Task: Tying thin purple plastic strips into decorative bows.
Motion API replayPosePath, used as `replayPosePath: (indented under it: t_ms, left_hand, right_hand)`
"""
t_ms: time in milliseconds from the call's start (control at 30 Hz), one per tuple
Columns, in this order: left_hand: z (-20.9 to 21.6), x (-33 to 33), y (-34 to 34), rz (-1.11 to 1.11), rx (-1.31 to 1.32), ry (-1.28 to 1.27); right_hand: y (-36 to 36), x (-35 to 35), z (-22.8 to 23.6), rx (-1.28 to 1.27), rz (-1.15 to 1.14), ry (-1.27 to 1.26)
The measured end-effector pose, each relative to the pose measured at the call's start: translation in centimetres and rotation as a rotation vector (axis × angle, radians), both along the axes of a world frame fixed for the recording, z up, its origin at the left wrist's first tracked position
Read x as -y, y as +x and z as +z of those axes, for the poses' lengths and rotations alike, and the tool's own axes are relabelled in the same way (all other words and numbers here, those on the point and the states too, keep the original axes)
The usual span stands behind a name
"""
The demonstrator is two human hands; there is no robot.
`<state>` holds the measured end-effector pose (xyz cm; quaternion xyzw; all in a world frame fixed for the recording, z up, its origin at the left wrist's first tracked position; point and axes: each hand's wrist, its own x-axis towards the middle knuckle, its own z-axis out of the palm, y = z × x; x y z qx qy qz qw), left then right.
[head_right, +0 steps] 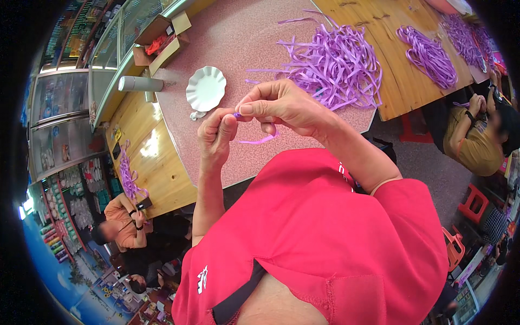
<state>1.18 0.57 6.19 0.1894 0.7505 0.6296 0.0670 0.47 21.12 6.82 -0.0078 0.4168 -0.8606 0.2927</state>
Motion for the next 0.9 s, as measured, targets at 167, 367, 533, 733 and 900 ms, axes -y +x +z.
replayPosePath:
  t_ms: [167, 367, 533, 733, 900]
  left_hand:
    - [0.1, 0.6, 0.0, -0.147, 0.211, 0.126]
    - [-0.3, -0.1, 0.6, -0.106, 0.269, 0.207]
    - [-0.2, 0.1, 0.5, -0.127, 0.313, 0.279]
    - [-0.3, 0.3, 0.4, -0.076, 0.314, 0.172]
    - [0.0, -0.2, 0.7, -0.009, 0.190, 0.051]
  right_hand:
    - [-0.2, -0.2, -0.2, 0.040, 0.079, -0.053]
    - [-0.2, -0.1, -0.2, 0.031, 0.115, -0.053]
    - [0.1, 0.1, -0.1, -0.003, 0.046, 0.004]
    - [0.5, 0.1, -0.3, -0.035, 0.006, 0.031]
    - [1.0, 0.4, 0.0, -0.142, -0.073, 0.153]
